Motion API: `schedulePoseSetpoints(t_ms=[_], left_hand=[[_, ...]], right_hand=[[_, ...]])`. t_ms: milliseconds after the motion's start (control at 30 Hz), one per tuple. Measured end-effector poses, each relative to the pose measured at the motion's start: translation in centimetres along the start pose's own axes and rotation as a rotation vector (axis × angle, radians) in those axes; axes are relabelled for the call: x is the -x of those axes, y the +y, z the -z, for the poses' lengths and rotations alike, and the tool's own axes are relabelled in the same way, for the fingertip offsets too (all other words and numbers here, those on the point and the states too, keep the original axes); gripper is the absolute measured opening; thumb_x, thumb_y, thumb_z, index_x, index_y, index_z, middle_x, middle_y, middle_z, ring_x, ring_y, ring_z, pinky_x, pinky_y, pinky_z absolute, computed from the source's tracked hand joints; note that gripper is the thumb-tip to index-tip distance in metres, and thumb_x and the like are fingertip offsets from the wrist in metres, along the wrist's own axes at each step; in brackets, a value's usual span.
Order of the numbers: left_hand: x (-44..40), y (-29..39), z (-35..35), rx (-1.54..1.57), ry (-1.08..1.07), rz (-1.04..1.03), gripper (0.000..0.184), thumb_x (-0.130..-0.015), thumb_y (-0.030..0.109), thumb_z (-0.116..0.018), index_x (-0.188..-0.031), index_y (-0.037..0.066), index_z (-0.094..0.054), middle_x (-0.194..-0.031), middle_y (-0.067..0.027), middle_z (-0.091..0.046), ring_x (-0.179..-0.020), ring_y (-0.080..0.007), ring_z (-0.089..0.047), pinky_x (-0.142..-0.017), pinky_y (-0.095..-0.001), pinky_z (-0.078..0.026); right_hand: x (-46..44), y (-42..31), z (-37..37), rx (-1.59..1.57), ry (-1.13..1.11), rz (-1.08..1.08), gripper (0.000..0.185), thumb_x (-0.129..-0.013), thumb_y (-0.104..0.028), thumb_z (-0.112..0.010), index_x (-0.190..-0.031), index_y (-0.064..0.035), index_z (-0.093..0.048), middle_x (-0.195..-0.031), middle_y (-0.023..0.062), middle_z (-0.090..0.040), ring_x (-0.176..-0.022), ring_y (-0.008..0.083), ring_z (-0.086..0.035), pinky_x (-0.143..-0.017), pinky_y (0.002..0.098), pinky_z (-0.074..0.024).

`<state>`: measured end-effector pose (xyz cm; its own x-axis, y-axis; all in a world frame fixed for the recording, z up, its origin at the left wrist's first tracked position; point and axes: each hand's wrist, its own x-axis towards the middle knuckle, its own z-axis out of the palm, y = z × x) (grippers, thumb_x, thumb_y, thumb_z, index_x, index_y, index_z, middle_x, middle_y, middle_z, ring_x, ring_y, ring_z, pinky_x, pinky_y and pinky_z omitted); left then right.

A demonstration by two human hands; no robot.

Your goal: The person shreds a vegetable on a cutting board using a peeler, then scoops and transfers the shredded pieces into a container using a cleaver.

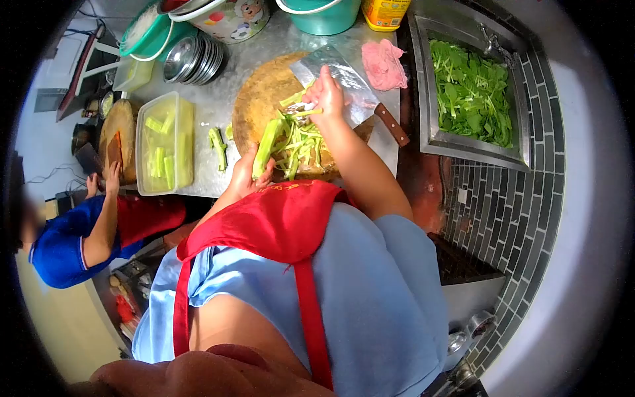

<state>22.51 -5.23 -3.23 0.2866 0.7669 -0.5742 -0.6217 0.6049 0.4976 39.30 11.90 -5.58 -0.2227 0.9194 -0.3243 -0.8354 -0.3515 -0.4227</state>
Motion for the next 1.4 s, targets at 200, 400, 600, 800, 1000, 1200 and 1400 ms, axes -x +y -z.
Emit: schedulePoseSetpoints(t_ms=[200, 400, 600, 800, 1000, 1200, 1400], left_hand=[[-0.9, -0.1, -0.6, -0.001, 0.067, 0.038, 0.035, -0.094, 0.041, -0.03, -0.1, 0.01, -0.045, -0.067, -0.0084, -0.051, -0.04, -0.0142, -0.041, -0.035, -0.0228, -0.033], [0.4, -0.1, -0.5, -0.158, 0.025, -0.024, 0.03, -0.094, 0.035, -0.032, -0.098, 0.009, -0.044, -0.064, -0.0083, -0.051, -0.039, -0.0149, -0.039, -0.035, -0.0238, -0.03], [0.3, 0.0, -0.6, -0.151, 0.101, -0.043, 0.03, -0.095, 0.035, -0.03, -0.098, 0.008, -0.044, -0.064, -0.0095, -0.05, -0.039, -0.0161, -0.04, -0.034, -0.0248, -0.03], [-0.4, -0.3, -1.0, -0.322, 0.061, -0.105, 0.03, -0.095, 0.034, -0.029, -0.099, 0.008, -0.044, -0.063, -0.0091, -0.049, -0.038, -0.0153, -0.039, -0.033, -0.0247, -0.03], [0.7, 0.2, -1.6, -0.316, 0.043, -0.09, 0.032, -0.096, 0.034, -0.028, -0.099, 0.007, -0.044, -0.061, -0.008, -0.048, -0.037, -0.0134, -0.037, -0.033, -0.0234, -0.029], [0.0, 0.1, -0.1, -0.019, -0.007, 0.016, 0.035, -0.095, 0.038, -0.027, -0.097, 0.007, -0.045, -0.059, -0.0069, -0.046, -0.035, -0.0125, -0.034, -0.033, -0.0234, -0.028], [1.2, 0.3, -0.2, -0.134, -0.011, 0.051, 0.033, -0.094, 0.037, -0.031, -0.098, 0.008, -0.046, -0.06, -0.0083, -0.047, -0.035, -0.0122, -0.033, -0.032, -0.0234, -0.028]], right_hand=[[5.5, 3.7, -3.1, 0.06, -0.133, -0.223, 0.048, -0.086, -0.04, -0.053, -0.052, -0.0146, -0.03, -0.043, -0.001, -0.025, -0.035, 0.0125, -0.028, -0.037, 0.0273, -0.0258], [2.3, 2.5, -2.6, 0.184, -0.013, -0.066, 0.045, -0.086, -0.037, -0.054, -0.054, -0.0143, -0.032, -0.044, -0.0013, -0.025, -0.036, 0.0119, -0.026, -0.036, 0.0286, -0.0262], [0.9, 0.5, -1.2, 0.121, -0.003, 0.019, 0.048, -0.084, -0.039, -0.056, -0.053, -0.0153, -0.029, -0.045, -0.0025, -0.024, -0.037, 0.0117, -0.024, -0.039, 0.0268, -0.0247], [5.2, 3.6, -4.2, 0.141, -0.081, -0.224, 0.046, -0.085, -0.038, -0.056, -0.054, -0.0145, -0.032, -0.045, -0.0021, -0.025, -0.037, 0.012, -0.025, -0.039, 0.0274, -0.0248], [-0.2, 0.4, -1.1, 0.299, 0.107, 0.1, 0.045, -0.085, -0.038, -0.056, -0.055, -0.0151, -0.031, -0.047, -0.003, -0.025, -0.039, 0.0107, -0.025, -0.041, 0.0279, -0.0264], [2.2, 1.8, -1.8, 0.09, -0.026, -0.123, 0.05, -0.085, -0.042, -0.053, -0.052, -0.0168, -0.026, -0.046, -0.003, -0.021, -0.039, 0.0106, -0.022, -0.043, 0.0265, -0.0223], [1.4, 1.3, -1.7, 0.152, 0.078, -0.008, 0.045, -0.086, -0.04, -0.054, -0.057, -0.014, -0.031, -0.047, -0.0023, -0.025, -0.039, 0.0115, -0.024, -0.043, 0.0283, -0.0262]])
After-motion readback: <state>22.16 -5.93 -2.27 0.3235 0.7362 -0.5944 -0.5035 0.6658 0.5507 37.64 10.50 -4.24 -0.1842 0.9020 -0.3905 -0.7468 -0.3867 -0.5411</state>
